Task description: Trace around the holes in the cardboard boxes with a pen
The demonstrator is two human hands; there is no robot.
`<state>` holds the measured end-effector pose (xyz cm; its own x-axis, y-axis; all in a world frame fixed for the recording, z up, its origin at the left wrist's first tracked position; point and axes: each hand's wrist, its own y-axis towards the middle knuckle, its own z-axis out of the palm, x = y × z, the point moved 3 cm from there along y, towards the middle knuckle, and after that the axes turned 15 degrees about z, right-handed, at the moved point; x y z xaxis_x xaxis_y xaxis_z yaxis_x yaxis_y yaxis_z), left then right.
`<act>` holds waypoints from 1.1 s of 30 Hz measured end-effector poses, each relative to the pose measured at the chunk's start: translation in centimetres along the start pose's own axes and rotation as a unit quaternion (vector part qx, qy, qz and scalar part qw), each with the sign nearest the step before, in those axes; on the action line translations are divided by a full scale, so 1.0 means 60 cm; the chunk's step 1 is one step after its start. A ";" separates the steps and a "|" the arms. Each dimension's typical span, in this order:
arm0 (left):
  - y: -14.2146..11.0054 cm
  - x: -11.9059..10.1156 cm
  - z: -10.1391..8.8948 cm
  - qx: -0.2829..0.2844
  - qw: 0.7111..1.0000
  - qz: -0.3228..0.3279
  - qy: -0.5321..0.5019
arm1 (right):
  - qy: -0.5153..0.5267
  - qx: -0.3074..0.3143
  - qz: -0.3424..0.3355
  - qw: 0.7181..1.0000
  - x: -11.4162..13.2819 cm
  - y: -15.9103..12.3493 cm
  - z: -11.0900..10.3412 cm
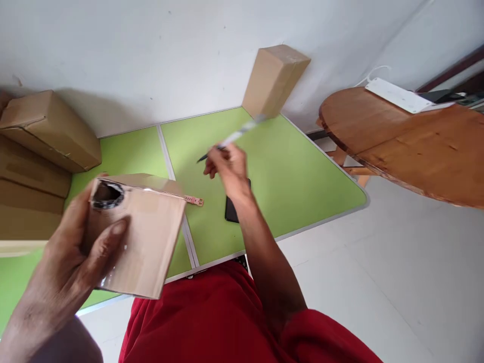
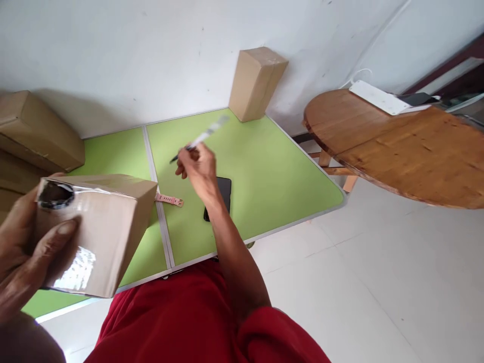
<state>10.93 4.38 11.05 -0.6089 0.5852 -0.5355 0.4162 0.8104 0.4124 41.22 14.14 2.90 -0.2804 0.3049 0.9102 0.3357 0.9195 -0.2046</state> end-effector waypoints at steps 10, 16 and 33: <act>-0.003 -0.038 0.034 0.031 0.996 0.033 -0.083 | 0.278 0.045 -0.241 0.929 0.102 -0.251 -0.018; -0.003 -0.041 0.035 0.029 0.994 0.014 -0.102 | 0.164 -0.004 -0.387 0.907 0.095 -0.235 0.001; -0.013 -0.053 0.048 0.005 0.996 0.031 -0.082 | 0.046 0.023 -0.392 0.919 0.106 -0.242 -0.008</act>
<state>14.47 1.96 10.31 -0.4632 0.6299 -0.6234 0.4565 0.7725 0.4414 35.00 2.63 11.83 -0.3427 -0.4754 0.8103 0.0238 0.8578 0.5134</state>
